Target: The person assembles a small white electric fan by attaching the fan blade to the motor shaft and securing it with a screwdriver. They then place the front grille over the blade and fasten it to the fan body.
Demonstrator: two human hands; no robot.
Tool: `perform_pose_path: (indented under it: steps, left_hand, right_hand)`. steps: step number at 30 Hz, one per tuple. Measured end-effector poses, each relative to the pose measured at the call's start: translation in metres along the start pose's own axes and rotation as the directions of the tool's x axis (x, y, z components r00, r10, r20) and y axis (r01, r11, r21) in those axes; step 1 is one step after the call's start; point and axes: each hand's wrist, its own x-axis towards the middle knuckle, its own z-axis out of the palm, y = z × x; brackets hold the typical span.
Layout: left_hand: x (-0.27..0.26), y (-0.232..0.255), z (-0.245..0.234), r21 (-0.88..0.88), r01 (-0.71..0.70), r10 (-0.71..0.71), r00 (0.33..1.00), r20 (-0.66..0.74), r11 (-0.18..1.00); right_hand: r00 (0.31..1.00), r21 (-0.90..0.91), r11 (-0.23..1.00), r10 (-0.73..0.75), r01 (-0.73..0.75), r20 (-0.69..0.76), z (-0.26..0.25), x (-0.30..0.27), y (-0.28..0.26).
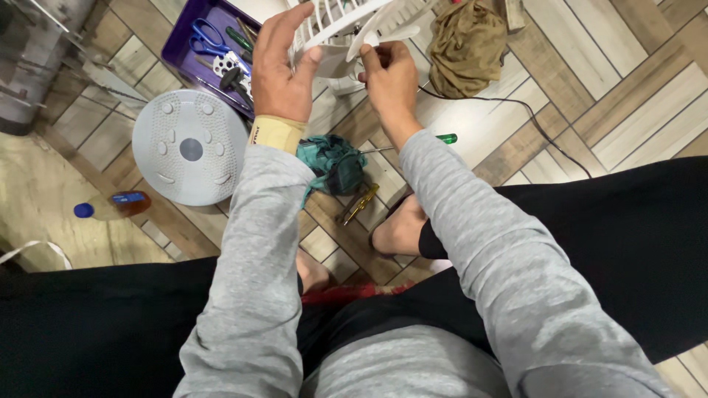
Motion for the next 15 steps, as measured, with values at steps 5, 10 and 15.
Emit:
perform_pose_path:
  steps: [5,10,15]
  left_hand:
    - [0.005,0.003,0.008,0.159,-0.13,0.137,0.99,-0.032,0.979]
    - [0.038,-0.003,0.021,0.049,-0.124,0.116,0.984,0.134,0.991]
    - [0.059,-0.006,0.031,0.134,-0.089,0.032,0.925,0.379,0.987]
  right_hand:
    - [1.0,0.099,0.995,-0.005,0.006,-0.016,0.003,0.0,0.022]
    - [0.977,0.415,0.889,0.138,-0.195,0.162,-0.007,-0.013,0.031]
    - [0.967,0.624,0.741,0.15,-0.247,0.203,-0.002,-0.021,0.031]
